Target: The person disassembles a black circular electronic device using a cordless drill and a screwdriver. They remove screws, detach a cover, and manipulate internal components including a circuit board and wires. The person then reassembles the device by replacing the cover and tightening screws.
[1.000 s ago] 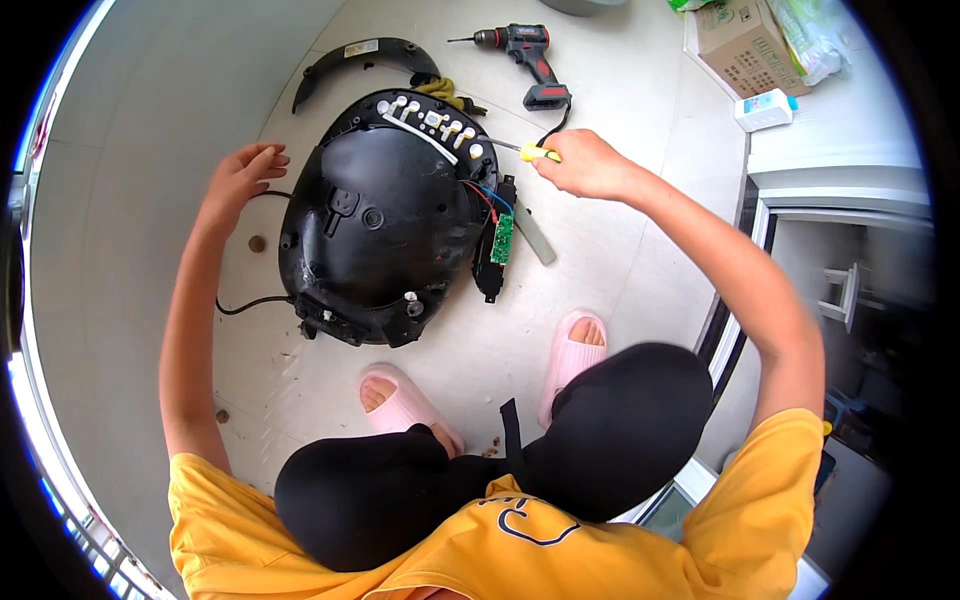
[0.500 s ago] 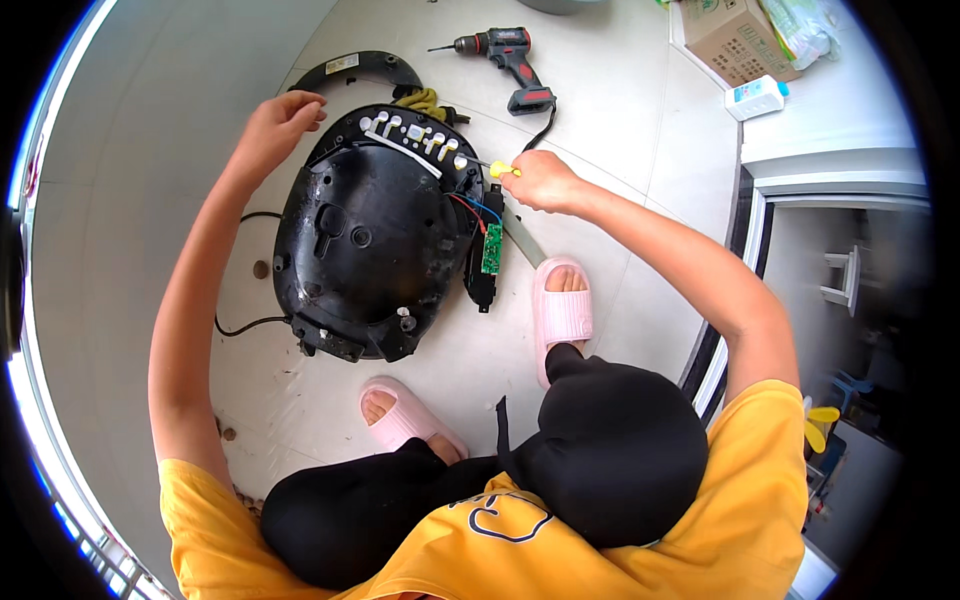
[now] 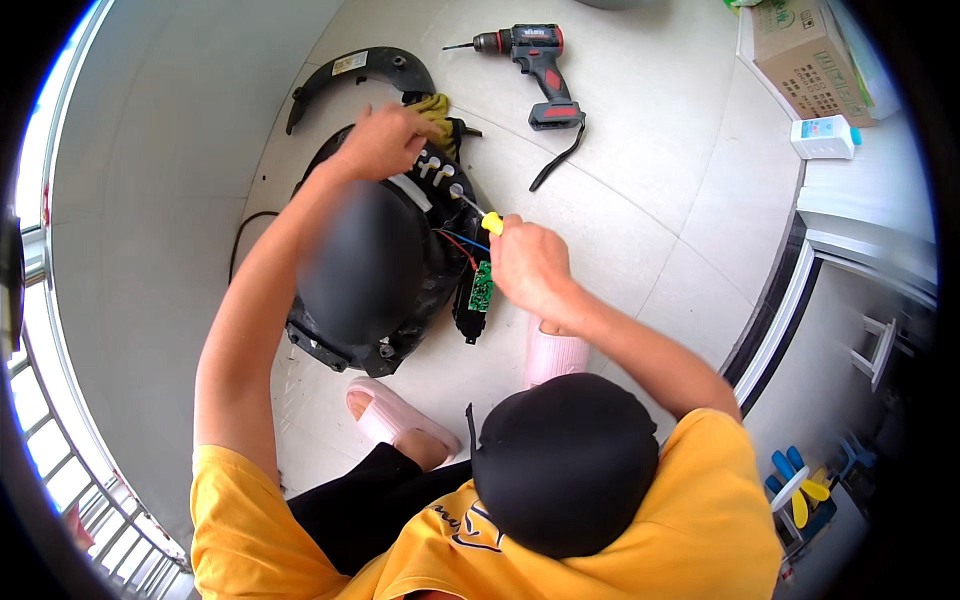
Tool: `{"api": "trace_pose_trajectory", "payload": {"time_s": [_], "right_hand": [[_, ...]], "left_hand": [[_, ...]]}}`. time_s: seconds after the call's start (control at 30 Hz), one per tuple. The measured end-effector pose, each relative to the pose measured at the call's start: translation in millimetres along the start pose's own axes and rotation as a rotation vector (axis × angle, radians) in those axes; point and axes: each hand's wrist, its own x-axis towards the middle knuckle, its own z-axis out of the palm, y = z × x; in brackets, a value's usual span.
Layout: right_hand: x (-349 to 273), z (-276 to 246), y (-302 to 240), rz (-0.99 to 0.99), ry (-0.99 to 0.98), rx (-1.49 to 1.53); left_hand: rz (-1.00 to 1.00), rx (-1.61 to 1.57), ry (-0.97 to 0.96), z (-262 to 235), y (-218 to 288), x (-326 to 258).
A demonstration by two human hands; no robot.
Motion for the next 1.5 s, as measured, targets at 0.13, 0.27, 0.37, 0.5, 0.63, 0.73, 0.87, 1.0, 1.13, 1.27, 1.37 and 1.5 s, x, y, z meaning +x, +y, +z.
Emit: {"api": "trace_pose_trajectory", "payload": {"time_s": [0.13,0.27,0.37,0.5,0.63,0.73,0.87,1.0,1.13,1.27,1.37,1.5], "right_hand": [[-6.8,6.6,-5.7,0.021,0.052,0.001],[-5.5,11.2,-9.5,0.03,0.03,-0.002],[-1.1,10.3,-12.4,0.077,0.059,0.026],[-0.5,8.7,-14.3,0.047,0.073,0.021],[7.3,11.6,-1.2,0.085,0.063,0.095],[8.0,35.2,25.9,0.009,0.16,0.044],[8.9,52.8,41.9,-0.029,0.198,0.057],[14.7,57.2,47.2,-0.099,0.237,0.077],[17.5,58.8,50.9,-0.096,0.211,0.07],[20.2,45.4,36.8,-0.052,0.151,0.097],[11.4,14.2,1.3,-0.078,0.156,0.041],[-12.0,-14.6,-27.4,-0.11,0.078,-0.039]], "left_hand": [[0.019,-0.067,0.035,19.4,12.0,-2.3],[-0.061,-0.095,-0.07,19.0,14.5,6.9],[-0.055,-0.059,-0.043,17.2,13.2,11.2],[-0.053,-0.117,-0.049,21.2,10.2,13.4],[-0.068,-0.181,-0.093,20.0,10.6,16.7],[-0.032,-0.197,-0.091,25.5,8.5,13.8],[-0.014,-0.162,-0.093,30.8,10.4,16.9],[-0.024,-0.162,-0.105,31.8,5.0,17.9],[-0.032,-0.166,-0.136,25.8,3.2,19.7],[-0.055,-0.098,-0.15,26.9,-4.6,16.3],[-0.094,-0.233,-0.233,3.0,-12.5,7.4],[-0.143,-0.215,-0.344,-26.8,10.1,1.5]]}}
